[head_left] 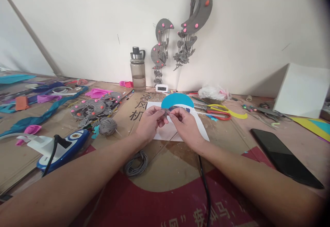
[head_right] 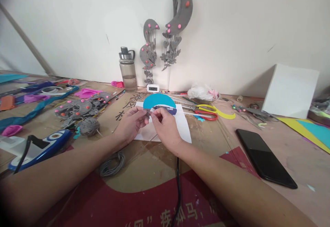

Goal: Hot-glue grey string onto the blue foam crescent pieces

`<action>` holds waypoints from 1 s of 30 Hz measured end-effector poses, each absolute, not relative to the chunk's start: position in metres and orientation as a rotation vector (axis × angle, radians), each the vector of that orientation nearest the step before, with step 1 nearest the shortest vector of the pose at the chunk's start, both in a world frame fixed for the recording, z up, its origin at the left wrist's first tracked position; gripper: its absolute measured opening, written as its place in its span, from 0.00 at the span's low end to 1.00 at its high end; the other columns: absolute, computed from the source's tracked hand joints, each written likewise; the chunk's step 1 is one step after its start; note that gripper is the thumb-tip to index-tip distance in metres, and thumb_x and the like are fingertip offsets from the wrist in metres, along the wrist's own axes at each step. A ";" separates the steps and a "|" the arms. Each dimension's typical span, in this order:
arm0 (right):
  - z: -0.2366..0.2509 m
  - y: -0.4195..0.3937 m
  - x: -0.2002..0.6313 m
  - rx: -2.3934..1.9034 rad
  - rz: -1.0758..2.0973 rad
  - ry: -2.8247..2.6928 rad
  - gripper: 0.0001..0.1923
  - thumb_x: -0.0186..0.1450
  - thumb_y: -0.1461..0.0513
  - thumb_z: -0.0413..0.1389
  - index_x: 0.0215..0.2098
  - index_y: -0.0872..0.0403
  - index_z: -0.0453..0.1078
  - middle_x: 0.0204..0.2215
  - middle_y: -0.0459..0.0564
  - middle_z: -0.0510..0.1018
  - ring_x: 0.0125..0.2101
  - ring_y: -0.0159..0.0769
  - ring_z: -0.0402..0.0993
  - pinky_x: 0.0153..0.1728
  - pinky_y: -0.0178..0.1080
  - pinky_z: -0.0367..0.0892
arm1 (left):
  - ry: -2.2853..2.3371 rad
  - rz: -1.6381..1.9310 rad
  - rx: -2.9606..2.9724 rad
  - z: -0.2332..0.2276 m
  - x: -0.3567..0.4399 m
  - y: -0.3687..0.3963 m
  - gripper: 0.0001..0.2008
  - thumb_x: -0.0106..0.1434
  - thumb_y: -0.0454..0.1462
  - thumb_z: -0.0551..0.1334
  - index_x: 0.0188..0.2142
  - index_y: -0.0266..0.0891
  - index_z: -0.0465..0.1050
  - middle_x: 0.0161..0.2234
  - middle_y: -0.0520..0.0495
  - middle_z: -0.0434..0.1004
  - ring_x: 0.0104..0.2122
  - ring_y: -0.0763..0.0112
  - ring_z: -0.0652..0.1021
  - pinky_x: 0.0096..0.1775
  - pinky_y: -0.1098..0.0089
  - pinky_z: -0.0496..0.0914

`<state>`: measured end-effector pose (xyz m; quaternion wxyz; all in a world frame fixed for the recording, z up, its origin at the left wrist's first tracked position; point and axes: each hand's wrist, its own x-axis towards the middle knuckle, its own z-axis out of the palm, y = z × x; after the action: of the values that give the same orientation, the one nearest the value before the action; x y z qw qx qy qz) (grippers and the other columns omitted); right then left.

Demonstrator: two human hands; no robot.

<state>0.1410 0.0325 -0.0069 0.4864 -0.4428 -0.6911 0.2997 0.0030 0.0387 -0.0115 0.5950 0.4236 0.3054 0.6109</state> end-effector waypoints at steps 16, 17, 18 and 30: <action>0.018 0.031 0.146 -1.151 0.990 -1.882 0.11 0.59 0.55 0.54 0.31 0.54 0.73 0.23 0.44 0.71 0.23 0.29 0.62 0.23 0.34 0.57 | 0.651 1.574 0.658 0.000 -0.030 0.068 0.03 0.56 0.28 0.58 0.27 0.34 0.65 0.24 0.50 0.72 0.19 0.83 0.69 0.19 0.80 0.58; 0.026 0.028 0.147 -1.164 1.058 -1.888 0.11 0.59 0.55 0.55 0.31 0.54 0.73 0.21 0.44 0.69 0.22 0.28 0.60 0.21 0.33 0.55 | 0.664 1.593 0.649 0.000 -0.032 0.070 0.03 0.56 0.28 0.58 0.27 0.35 0.64 0.24 0.50 0.72 0.19 0.82 0.69 0.19 0.80 0.58; 0.034 0.024 0.148 -1.178 1.143 -1.871 0.11 0.58 0.54 0.56 0.32 0.54 0.73 0.21 0.43 0.68 0.20 0.26 0.58 0.19 0.32 0.53 | 0.674 1.612 0.646 0.000 -0.034 0.071 0.04 0.57 0.29 0.58 0.27 0.35 0.64 0.24 0.50 0.72 0.19 0.82 0.70 0.20 0.80 0.59; 0.101 -0.032 0.159 -0.797 1.401 -1.717 0.12 0.59 0.57 0.59 0.39 0.54 0.73 0.23 0.43 0.70 0.22 0.27 0.66 0.24 0.34 0.66 | 0.600 1.715 0.667 -0.007 -0.049 0.083 0.02 0.59 0.30 0.59 0.29 0.35 0.67 0.25 0.50 0.73 0.24 0.79 0.74 0.27 0.78 0.68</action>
<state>0.1590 -0.0319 0.1008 0.3832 -0.3125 -0.6733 0.5497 -0.0487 0.0826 -0.0066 0.5672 0.2840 0.2554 0.7297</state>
